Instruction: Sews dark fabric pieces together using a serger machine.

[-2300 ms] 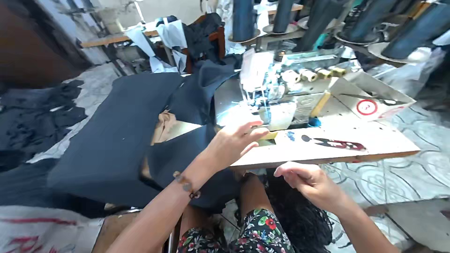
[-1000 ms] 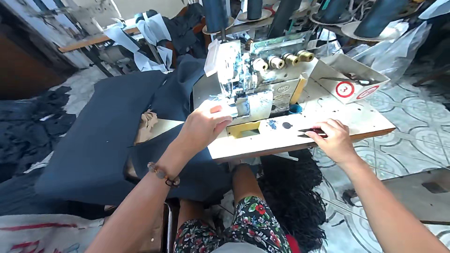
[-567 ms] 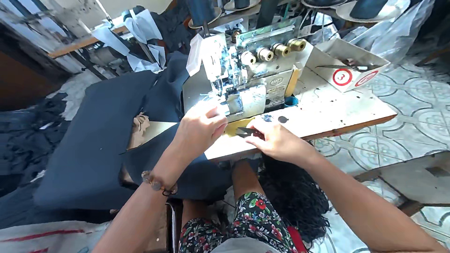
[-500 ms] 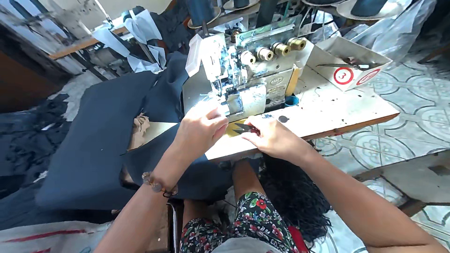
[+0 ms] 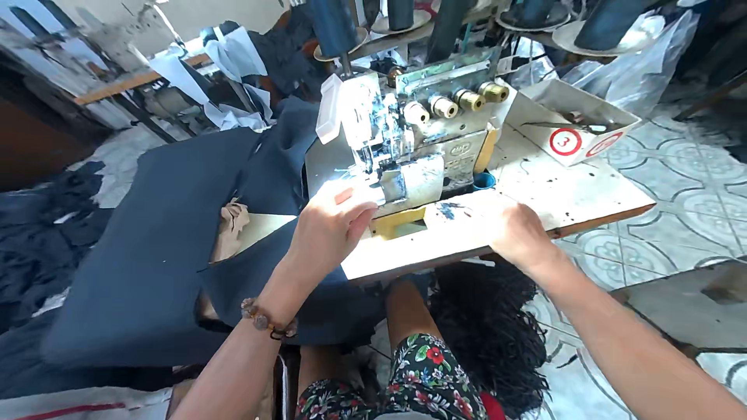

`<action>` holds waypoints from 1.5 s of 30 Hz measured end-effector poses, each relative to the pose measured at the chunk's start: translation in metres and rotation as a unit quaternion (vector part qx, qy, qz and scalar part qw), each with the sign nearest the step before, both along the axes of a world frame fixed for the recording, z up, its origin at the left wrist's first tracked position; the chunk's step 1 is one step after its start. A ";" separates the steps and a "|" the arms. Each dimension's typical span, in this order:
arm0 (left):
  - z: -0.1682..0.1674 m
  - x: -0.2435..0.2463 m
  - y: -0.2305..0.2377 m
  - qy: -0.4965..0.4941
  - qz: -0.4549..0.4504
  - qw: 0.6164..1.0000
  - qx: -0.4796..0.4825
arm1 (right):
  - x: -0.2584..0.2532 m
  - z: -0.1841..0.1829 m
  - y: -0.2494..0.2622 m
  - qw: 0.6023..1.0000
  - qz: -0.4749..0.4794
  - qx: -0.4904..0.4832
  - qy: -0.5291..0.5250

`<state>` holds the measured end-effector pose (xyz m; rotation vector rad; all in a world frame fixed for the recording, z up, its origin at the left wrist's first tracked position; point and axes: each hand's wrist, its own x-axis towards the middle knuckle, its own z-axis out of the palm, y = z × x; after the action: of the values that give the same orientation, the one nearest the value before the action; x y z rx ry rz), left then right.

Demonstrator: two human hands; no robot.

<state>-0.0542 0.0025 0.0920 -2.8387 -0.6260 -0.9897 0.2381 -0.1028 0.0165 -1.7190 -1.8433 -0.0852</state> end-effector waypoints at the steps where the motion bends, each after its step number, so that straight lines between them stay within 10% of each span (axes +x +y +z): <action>1: -0.002 -0.001 0.004 -0.007 0.009 1.000 -0.007 | 0.014 -0.012 0.004 1.000 0.011 0.003 -0.018; 10: -0.009 0.003 0.015 -0.062 0.077 0.994 -0.051 | 0.111 0.023 0.115 0.930 -0.071 0.005 0.360; 15: -0.017 -0.001 0.019 -0.086 0.115 0.986 -0.087 | 0.113 0.001 0.149 0.944 0.002 0.082 0.321; 21: -0.023 0.005 0.027 -0.117 0.112 0.978 -0.128 | 0.109 0.072 0.160 0.857 -0.189 -0.298 0.376; 27: -0.027 -0.002 0.027 -0.143 0.107 0.970 -0.163 | 0.137 0.040 0.131 0.820 0.012 -0.203 0.536; 32: -0.031 0.009 0.027 -0.153 0.110 0.970 -0.152 | 0.116 0.039 0.146 0.844 -0.201 -0.206 0.452; 36: -0.038 0.013 0.029 -0.157 0.119 0.973 -0.125 | 0.114 0.044 0.145 0.855 -0.195 -0.220 0.428; 45: -0.038 0.010 0.028 -0.138 0.117 0.974 -0.137 | 0.144 0.103 0.086 0.985 -0.165 -0.049 -0.013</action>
<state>-0.0438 0.0305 0.0538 -2.7731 -1.1801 -1.3583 0.3819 -0.0168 0.1197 -2.0884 -1.5884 -0.1528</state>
